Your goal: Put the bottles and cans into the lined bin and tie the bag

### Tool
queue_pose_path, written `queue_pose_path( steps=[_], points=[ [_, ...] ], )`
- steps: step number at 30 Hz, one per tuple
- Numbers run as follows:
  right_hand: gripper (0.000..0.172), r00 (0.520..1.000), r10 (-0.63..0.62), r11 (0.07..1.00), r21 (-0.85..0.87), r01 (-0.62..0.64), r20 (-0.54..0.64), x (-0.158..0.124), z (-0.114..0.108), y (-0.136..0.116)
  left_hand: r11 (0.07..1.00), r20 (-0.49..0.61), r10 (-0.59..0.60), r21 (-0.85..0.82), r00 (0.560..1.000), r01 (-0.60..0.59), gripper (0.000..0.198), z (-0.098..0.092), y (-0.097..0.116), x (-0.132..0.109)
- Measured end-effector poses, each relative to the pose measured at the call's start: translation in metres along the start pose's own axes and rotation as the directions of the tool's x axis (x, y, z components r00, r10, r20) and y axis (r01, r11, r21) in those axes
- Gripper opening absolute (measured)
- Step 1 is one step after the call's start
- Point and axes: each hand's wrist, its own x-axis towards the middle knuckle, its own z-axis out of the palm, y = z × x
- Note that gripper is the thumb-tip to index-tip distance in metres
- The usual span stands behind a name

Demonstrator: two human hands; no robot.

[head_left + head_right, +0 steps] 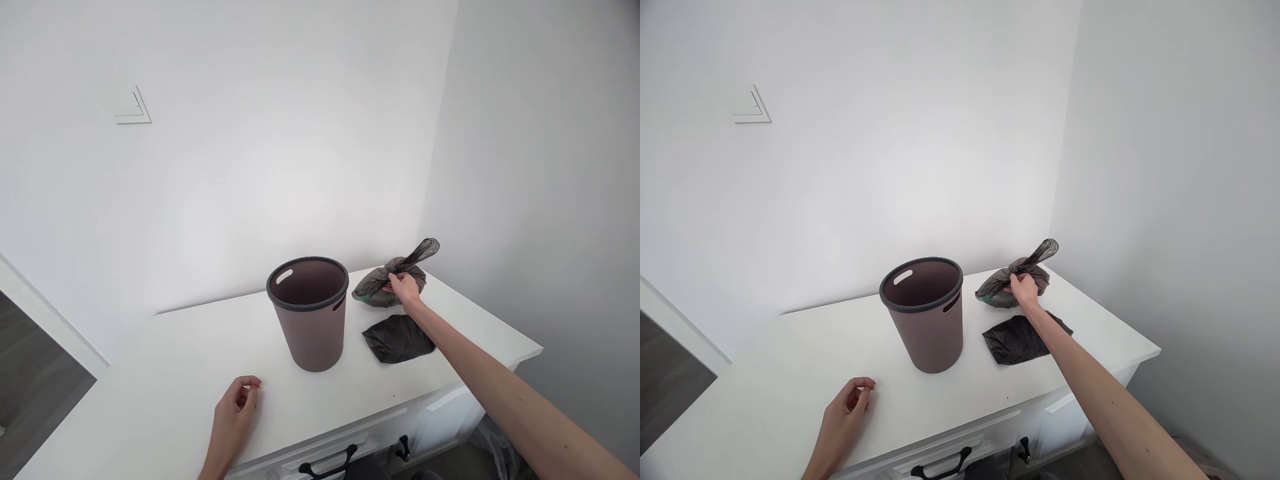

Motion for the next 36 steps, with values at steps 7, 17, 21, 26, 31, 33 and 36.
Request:
queue_pose_path(
  steps=[7, 17, 21, 26, 31, 33, 36],
  points=[
    [0.024, 0.988, 0.108, 0.994, 0.003, -0.109, 0.113, -0.009, 0.011, 0.027, 1.000, 0.012, -0.014, -0.002, 1.000, 0.014, 0.028, 0.000, 0.003, 0.000],
    [0.036, 0.861, -0.360, 0.859, -0.232, 0.456, 0.358, -0.120, -0.026, 0.061, 1.000, 0.003, -0.001, 0.023, 1.000, 0.001, 0.030, 0.000, 0.007, 0.000],
    [0.042, 0.771, -0.453, 0.653, -0.421, 0.629, 0.448, -0.154, -0.033, 0.098, 0.999, -0.002, 0.015, 0.044, 1.000, -0.015, 0.030, 0.000, 0.008, -0.001],
    [0.047, 0.730, -0.500, 0.519, -0.514, 0.683, 0.465, -0.165, -0.034, 0.117, 0.998, -0.004, 0.036, 0.057, 0.999, -0.035, 0.030, 0.001, 0.008, -0.001],
    [0.047, 0.720, -0.519, 0.469, -0.550, 0.691, 0.461, -0.164, -0.035, 0.117, 0.997, -0.002, 0.047, 0.061, 0.999, -0.047, 0.030, 0.002, 0.005, 0.000],
    [0.047, 0.717, -0.525, 0.460, -0.555, 0.693, 0.459, -0.165, -0.035, 0.118, 0.997, -0.004, 0.047, 0.060, 0.999, -0.047, 0.031, 0.002, 0.003, 0.000],
    [0.046, 0.715, -0.537, 0.445, -0.569, 0.692, 0.449, -0.168, -0.034, 0.120, 0.998, 0.001, 0.036, 0.055, 0.999, -0.036, 0.033, 0.002, 0.002, -0.002]
  ],
)
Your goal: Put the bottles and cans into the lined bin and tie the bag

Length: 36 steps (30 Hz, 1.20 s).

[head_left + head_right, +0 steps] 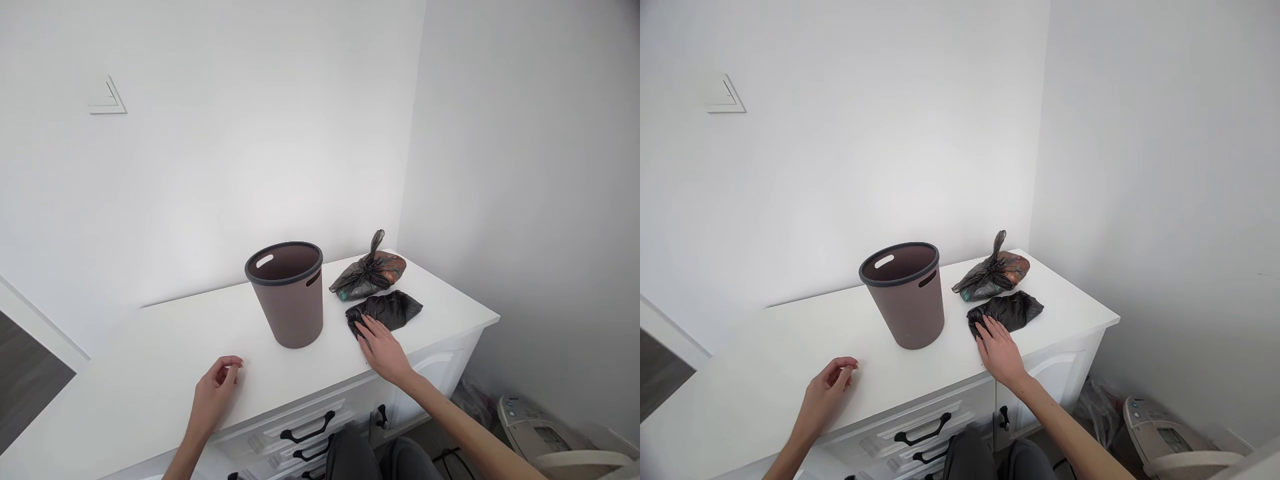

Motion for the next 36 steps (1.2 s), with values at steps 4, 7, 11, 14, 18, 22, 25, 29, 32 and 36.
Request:
queue_pose_path(
  steps=[4, 7, 11, 14, 18, 22, 25, 29, 32, 36],
  points=[
    [0.047, 1.000, -0.019, 0.999, -0.032, 0.019, -0.015, -0.0022, 0.0024, -0.0021, 1.000, -0.007, -0.002, -0.009, 1.000, 0.002, 0.034, -0.0017, -0.0001, -0.0010],
    [0.047, 0.999, -0.027, 0.999, -0.047, 0.026, -0.020, -0.0020, 0.0027, -0.0025, 1.000, -0.021, 0.010, -0.027, 1.000, -0.010, 0.034, -0.0027, 0.0006, -0.0011],
    [0.047, 1.000, -0.026, 0.998, -0.063, 0.025, -0.010, -0.0016, 0.0027, -0.0028, 0.999, -0.042, 0.019, -0.031, 0.999, -0.020, 0.034, -0.0028, 0.0018, -0.0014],
    [0.047, 1.000, -0.016, 0.998, -0.054, 0.016, -0.007, -0.0020, 0.0038, -0.0031, 0.999, -0.049, 0.028, -0.026, 0.998, -0.029, 0.034, -0.0023, 0.0007, -0.0014],
    [0.048, 1.000, -0.009, 0.999, -0.031, 0.009, -0.005, -0.0032, 0.0057, -0.0025, 0.999, -0.039, 0.015, -0.029, 0.999, -0.016, 0.035, -0.0014, -0.0036, -0.0011],
    [0.050, 1.000, -0.014, 1.000, -0.023, 0.014, 0.006, -0.0042, 0.0068, -0.0015, 0.999, -0.029, -0.007, -0.042, 1.000, 0.006, 0.036, -0.0015, -0.0053, -0.0019],
    [0.050, 1.000, -0.014, 0.999, -0.032, 0.014, 0.017, -0.0047, 0.0077, -0.0012, 0.999, -0.024, -0.017, -0.046, 1.000, 0.016, 0.035, -0.0022, -0.0041, -0.0031],
    [0.050, 1.000, -0.015, 0.999, -0.048, 0.016, 0.024, -0.0051, 0.0085, -0.0016, 0.998, -0.024, -0.026, -0.050, 0.999, 0.025, 0.034, -0.0030, -0.0040, -0.0041],
    [0.050, 0.999, -0.017, 0.998, -0.062, 0.019, 0.032, -0.0051, 0.0081, -0.0022, 0.999, -0.023, -0.021, -0.047, 0.999, 0.020, 0.034, -0.0031, -0.0061, -0.0036],
    [0.050, 0.999, -0.012, 0.998, -0.065, 0.014, 0.033, -0.0048, 0.0065, -0.0034, 0.999, -0.028, -0.003, -0.043, 1.000, 0.002, 0.034, -0.0027, -0.0074, -0.0027]
  ],
)
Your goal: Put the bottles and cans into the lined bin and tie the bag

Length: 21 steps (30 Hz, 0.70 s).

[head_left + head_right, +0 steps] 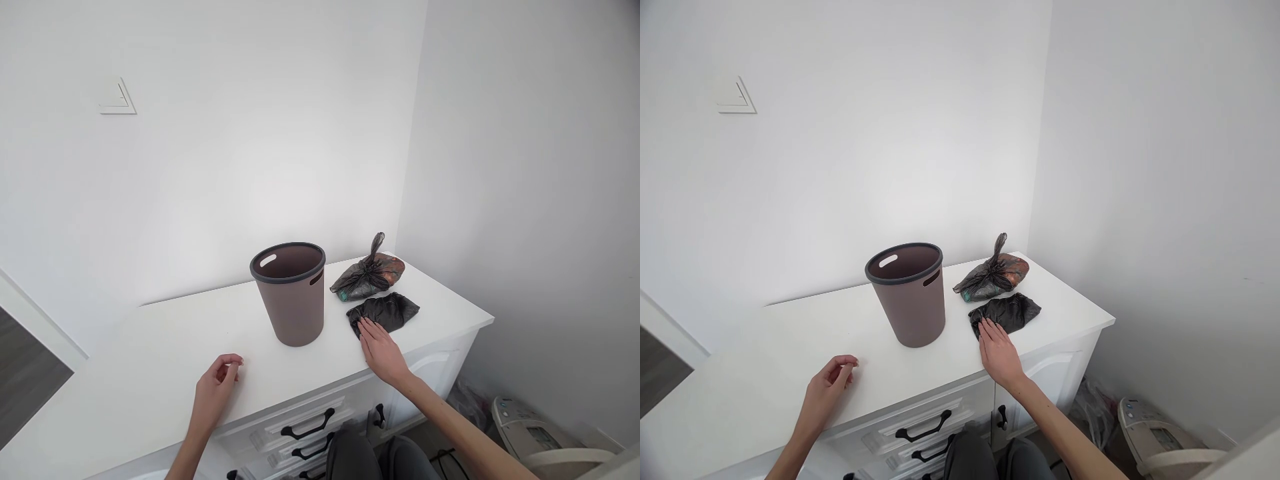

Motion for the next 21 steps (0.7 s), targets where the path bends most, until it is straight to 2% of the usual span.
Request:
queue_pose_path(
  steps=[8, 13, 17, 21],
  points=[
    [0.050, 0.999, 0.036, 0.997, 0.074, -0.038, 0.022, -0.006, -0.011, -0.016, 1.000, -0.023, 0.016, -0.002, 1.000, -0.016, 0.033, 0.001, 0.003, -0.001],
    [0.053, 0.989, 0.094, 0.952, 0.279, -0.122, 0.111, -0.016, -0.025, -0.039, 0.999, -0.035, 0.035, 0.012, 0.999, -0.035, 0.031, 0.000, 0.009, -0.005],
    [0.059, 0.969, 0.153, 0.821, 0.521, -0.234, 0.193, -0.024, -0.052, -0.058, 0.998, -0.055, 0.055, 0.024, 0.997, -0.054, 0.030, 0.000, 0.015, -0.011],
    [0.058, 0.960, 0.216, 0.613, 0.740, -0.277, 0.180, -0.026, -0.099, -0.067, 0.991, -0.046, 0.133, 0.029, 0.990, -0.132, 0.024, 0.009, 0.022, -0.027]
  ],
)
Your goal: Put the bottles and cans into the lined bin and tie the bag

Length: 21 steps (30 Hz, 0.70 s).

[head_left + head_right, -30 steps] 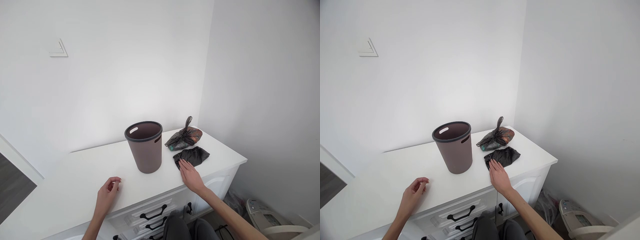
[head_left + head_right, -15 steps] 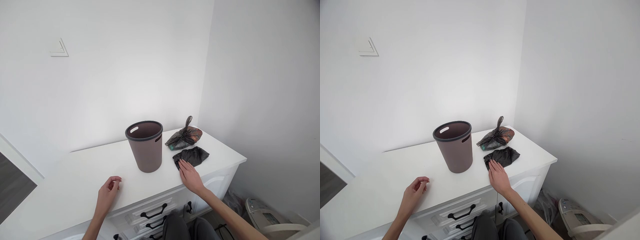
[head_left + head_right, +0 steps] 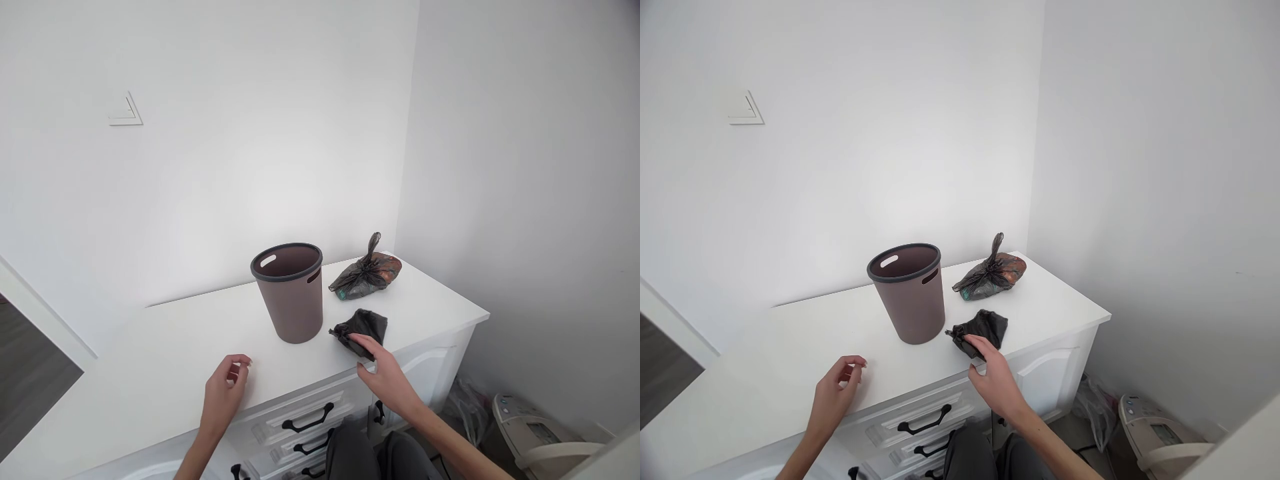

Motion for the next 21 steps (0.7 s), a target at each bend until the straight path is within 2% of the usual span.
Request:
queue_pose_path(
  steps=[3, 7, 9, 11, 13, 15, 18, 21],
  points=[
    [0.051, 0.994, 0.108, 0.959, 0.261, -0.112, 0.031, -0.004, -0.027, -0.034, 0.991, 0.021, 0.131, -0.021, 0.991, -0.130, 0.022, 0.010, 0.022, -0.014],
    [0.044, 0.961, 0.267, 0.792, 0.553, -0.259, 0.069, -0.003, -0.058, -0.069, 0.965, 0.113, 0.244, -0.125, 0.963, -0.230, 0.028, 0.022, 0.080, -0.029],
    [0.043, 0.958, 0.275, 0.716, 0.647, -0.263, 0.085, 0.000, -0.067, -0.080, 0.942, 0.193, 0.309, -0.200, 0.931, -0.271, 0.034, 0.025, 0.114, -0.033],
    [0.041, 0.963, 0.245, 0.671, 0.697, -0.254, 0.115, 0.004, -0.071, -0.087, 0.920, 0.301, 0.364, -0.266, 0.881, -0.290, 0.038, 0.027, 0.144, -0.036],
    [0.038, 0.968, 0.215, 0.661, 0.710, -0.242, 0.130, 0.008, -0.072, -0.092, 0.913, 0.399, 0.385, -0.297, 0.832, -0.280, 0.039, 0.028, 0.165, -0.038],
    [0.036, 0.973, 0.192, 0.663, 0.714, -0.227, 0.130, 0.012, -0.071, -0.095, 0.918, 0.450, 0.384, -0.283, 0.807, -0.278, 0.039, 0.031, 0.179, -0.040],
    [0.036, 0.981, 0.154, 0.674, 0.713, -0.194, 0.121, 0.016, -0.066, -0.098, 0.920, 0.471, 0.375, -0.293, 0.798, -0.259, 0.049, 0.037, 0.190, -0.044],
    [0.049, 0.990, 0.139, 0.772, 0.626, -0.111, 0.003, 0.016, -0.061, -0.100, 0.896, 0.477, 0.368, -0.411, 0.798, -0.168, 0.054, 0.041, 0.197, -0.047]
  ],
)
